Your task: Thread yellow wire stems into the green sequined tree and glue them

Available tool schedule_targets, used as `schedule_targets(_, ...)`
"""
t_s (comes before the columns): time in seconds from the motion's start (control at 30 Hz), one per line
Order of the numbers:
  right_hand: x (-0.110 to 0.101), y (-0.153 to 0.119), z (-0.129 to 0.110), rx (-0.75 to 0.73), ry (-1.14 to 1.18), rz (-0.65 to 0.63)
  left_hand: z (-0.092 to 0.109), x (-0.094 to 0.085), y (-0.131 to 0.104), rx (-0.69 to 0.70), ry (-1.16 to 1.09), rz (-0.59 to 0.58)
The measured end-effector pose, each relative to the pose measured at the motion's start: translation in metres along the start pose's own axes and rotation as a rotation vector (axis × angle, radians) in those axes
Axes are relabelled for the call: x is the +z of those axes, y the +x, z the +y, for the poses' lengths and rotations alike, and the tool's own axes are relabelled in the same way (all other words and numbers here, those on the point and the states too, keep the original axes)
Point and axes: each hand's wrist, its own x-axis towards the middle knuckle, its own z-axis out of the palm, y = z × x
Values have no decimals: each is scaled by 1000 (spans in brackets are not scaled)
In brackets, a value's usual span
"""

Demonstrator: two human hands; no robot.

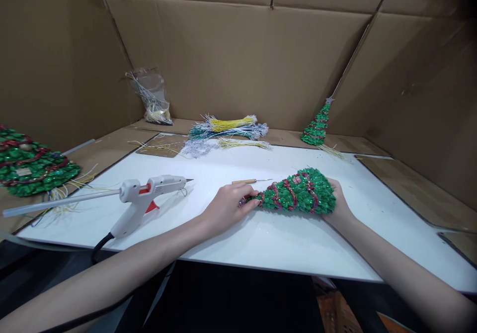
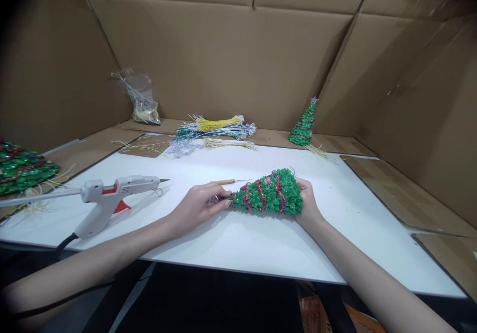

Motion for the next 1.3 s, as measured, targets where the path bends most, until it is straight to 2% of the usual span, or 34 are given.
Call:
schedule_targets(0.3,2,1,-2,19,59,4,2,-1,1,-44,-4,-32)
schedule_targets(0.8,3,0,-1,-8,25,-27,1,-2,1,-26,17,-31)
schedule_targets(1.3,4,0,-4,37,98,33,2,-1,1,-35,3,-33)
